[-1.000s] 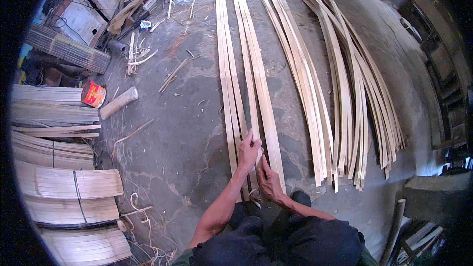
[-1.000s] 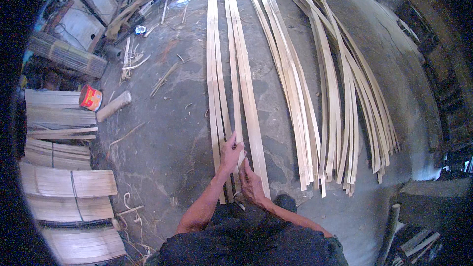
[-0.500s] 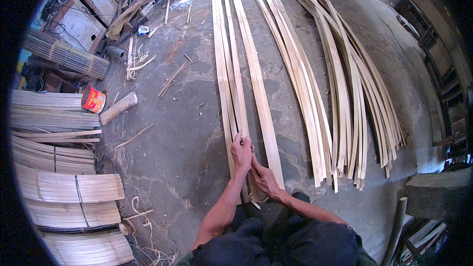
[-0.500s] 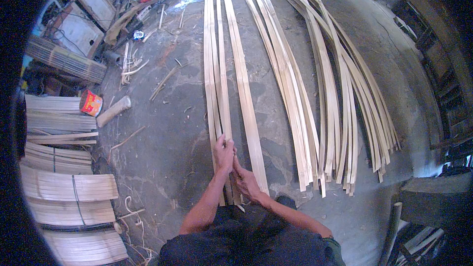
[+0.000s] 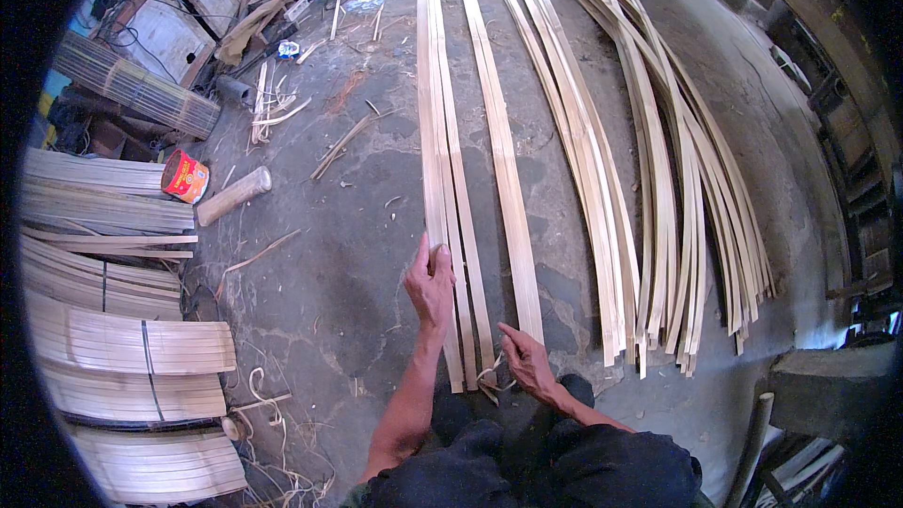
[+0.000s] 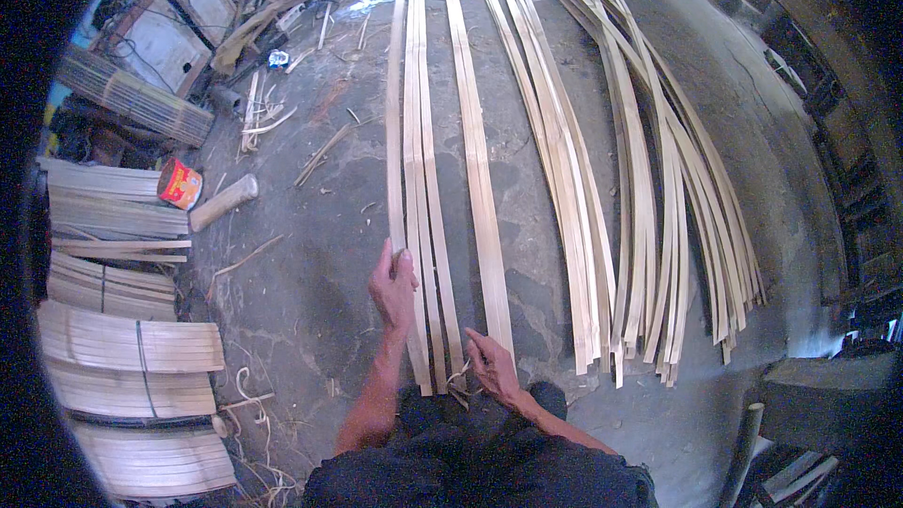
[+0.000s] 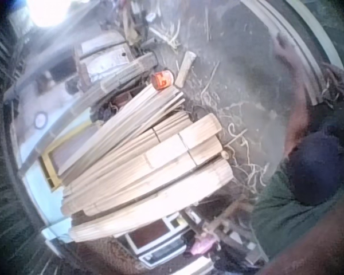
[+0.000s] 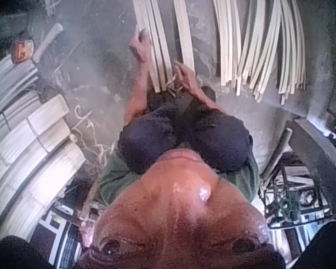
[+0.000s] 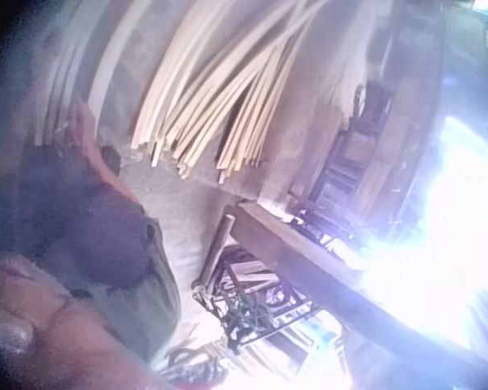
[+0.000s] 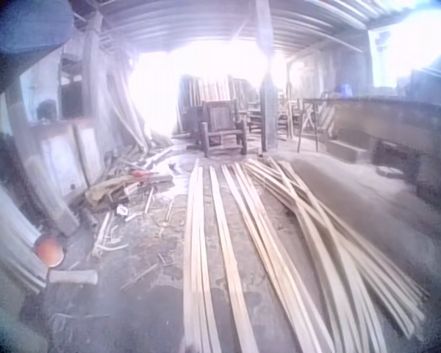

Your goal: The person sits on the floor and arranges long, thin wooden strips side by side, aligning them into a neat row. The person repeatedly picks up individual strips and places them in sequence, smoothing the alignment with both hands.

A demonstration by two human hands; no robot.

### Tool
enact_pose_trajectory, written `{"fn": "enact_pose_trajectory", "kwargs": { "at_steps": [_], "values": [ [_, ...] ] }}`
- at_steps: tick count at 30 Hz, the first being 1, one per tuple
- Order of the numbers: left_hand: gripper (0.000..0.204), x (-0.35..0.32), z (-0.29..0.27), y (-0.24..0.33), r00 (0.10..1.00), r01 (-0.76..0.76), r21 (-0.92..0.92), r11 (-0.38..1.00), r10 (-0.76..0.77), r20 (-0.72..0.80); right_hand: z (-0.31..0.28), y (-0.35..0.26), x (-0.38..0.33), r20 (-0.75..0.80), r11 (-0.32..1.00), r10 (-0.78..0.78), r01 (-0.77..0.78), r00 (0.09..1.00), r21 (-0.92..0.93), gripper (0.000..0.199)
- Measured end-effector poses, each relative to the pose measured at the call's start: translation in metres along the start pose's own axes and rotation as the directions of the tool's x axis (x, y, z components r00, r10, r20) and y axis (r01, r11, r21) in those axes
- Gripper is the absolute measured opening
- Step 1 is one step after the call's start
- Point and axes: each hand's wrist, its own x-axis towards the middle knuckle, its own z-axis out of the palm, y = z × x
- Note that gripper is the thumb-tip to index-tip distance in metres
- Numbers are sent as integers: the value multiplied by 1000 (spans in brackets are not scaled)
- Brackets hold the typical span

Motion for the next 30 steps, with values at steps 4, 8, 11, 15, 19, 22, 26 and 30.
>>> {"fn": "enact_pose_trajectory", "kwargs": {
  "at_steps": [4,8,11,15,19,22,26,30],
  "values": [
    [45,18,-6,-29,997,32,136,990,-41,67,-1,-1,-2,16,1000,23,-23,1000,16,30],
    [43,20,-16,-69,996,51,177,983,-63,66,2,-4,-3,35,1000,-7,6,999,18,28],
    [44,13,-15,-82,992,91,189,978,-106,69,2,1,-5,40,1000,-9,9,999,-10,27],
    [49,9,-16,-85,991,99,243,965,-119,67,4,4,-6,49,999,-30,30,998,-10,25],
    [52,5,-17,-86,990,85,244,966,-110,90,2,4,-9,59,997,-75,76,995,-13,26],
    [52,4,-17,-85,987,100,238,966,-127,99,2,4,-9,51,996,-79,81,996,-22,26],
    [50,7,-22,-118,995,-91,384,919,65,80,7,0,-8,60,996,-83,84,995,-23,24],
    [49,0,-14,-99,987,-47,455,889,-28,157,3,4,-9,31,997,-76,77,997,-10,23]
  ]
}}
